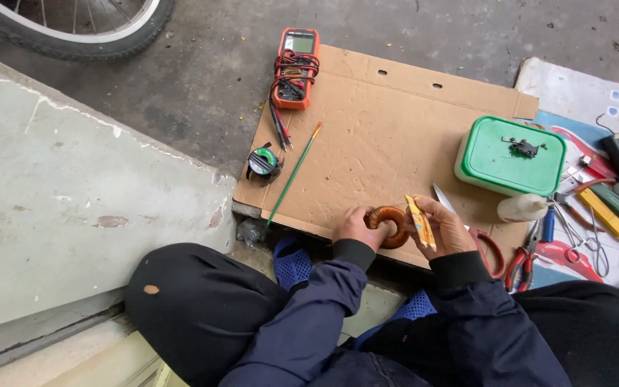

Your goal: Applying yellow insulation tape to a copper wire toroid coil during an electronics repair task.

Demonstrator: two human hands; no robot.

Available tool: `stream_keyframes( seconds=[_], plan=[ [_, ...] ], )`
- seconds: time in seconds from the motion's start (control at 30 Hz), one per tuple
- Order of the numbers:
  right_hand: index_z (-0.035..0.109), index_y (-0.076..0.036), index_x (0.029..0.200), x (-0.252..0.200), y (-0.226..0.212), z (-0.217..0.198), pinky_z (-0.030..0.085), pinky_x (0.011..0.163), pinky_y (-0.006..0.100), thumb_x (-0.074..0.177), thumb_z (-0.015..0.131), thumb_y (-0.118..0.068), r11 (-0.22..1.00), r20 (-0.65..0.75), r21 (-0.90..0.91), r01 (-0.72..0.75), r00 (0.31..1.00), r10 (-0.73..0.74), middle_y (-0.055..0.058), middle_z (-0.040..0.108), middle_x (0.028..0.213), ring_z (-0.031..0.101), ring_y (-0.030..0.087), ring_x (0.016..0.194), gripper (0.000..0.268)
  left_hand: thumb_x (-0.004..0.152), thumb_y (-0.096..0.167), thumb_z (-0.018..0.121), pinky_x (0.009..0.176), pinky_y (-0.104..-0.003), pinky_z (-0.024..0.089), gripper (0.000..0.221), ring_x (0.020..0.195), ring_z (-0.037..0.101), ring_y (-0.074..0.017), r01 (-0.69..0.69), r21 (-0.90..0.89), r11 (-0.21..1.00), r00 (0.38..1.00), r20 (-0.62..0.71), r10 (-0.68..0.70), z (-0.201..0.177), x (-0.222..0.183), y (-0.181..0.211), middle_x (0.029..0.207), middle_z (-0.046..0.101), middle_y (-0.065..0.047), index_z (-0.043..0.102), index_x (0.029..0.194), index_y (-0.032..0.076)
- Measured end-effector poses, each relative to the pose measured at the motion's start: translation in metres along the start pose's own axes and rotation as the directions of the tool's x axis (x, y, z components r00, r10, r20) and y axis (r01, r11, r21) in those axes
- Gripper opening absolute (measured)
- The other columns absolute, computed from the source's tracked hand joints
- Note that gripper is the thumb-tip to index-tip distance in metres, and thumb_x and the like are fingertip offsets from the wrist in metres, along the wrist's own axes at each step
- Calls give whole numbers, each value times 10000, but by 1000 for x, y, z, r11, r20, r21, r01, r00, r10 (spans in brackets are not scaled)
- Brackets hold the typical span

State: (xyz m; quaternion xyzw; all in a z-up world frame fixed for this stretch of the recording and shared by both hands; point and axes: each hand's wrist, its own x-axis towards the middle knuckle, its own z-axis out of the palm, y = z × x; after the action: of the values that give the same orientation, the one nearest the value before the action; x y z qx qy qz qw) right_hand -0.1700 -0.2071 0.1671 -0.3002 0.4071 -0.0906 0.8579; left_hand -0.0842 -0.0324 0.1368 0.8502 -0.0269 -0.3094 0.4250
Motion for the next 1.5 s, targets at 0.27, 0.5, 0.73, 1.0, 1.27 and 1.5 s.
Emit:
stream_keyframes(
  seconds=[0.27,0.5,0.73,1.0,1.27,1.5],
  plan=[
    [697,-10,1227,-71,-35,23,557,704,253,943,724,-95,990,-39,111,88,996,-84,75,622,913,627,150,792,298,863,218,746,826,-409,681,274,1024,777,-268,-780,360,512,520,-81,850,0,29,-22,993,778,-31,797,1132,237],
    [706,-40,1212,-98,-21,14,574,697,293,942,767,-118,987,-19,141,71,997,-69,134,662,891,694,216,797,288,987,224,613,1050,-414,631,411,1246,733,-219,-585,183,790,803,0,595,12,45,-31,1271,785,36,700,1363,365],
    [737,-65,1220,-106,-28,8,583,733,260,961,784,-125,968,-57,227,110,993,-100,101,691,928,699,193,824,270,816,834,757,1241,-392,505,803,1420,654,-251,82,-231,970,988,148,-48,20,-8,-4,1450,750,-1,733,1411,297],
    [726,-35,1221,-114,-39,2,577,733,272,970,795,-83,943,-125,230,240,968,-216,149,729,1004,706,192,882,265,717,982,794,1277,-366,454,925,1439,624,-220,127,-132,983,978,184,-101,56,31,-25,1508,685,52,744,1438,406],
    [686,-92,1163,-41,-16,-37,676,648,206,943,879,-64,899,-344,81,430,859,-379,59,740,960,794,192,737,294,731,979,819,1236,-405,482,865,1412,658,-276,89,-108,990,979,192,-67,49,38,-28,1451,747,-15,778,1397,429],
    [646,-25,1252,-29,-1,-29,725,635,322,1026,780,-52,631,-333,-538,559,547,-768,159,740,1038,807,257,758,264,784,776,949,1242,-459,472,854,1450,624,-350,44,-298,954,976,216,22,42,30,-20,1446,749,-138,778,1427,240]
  ],
)
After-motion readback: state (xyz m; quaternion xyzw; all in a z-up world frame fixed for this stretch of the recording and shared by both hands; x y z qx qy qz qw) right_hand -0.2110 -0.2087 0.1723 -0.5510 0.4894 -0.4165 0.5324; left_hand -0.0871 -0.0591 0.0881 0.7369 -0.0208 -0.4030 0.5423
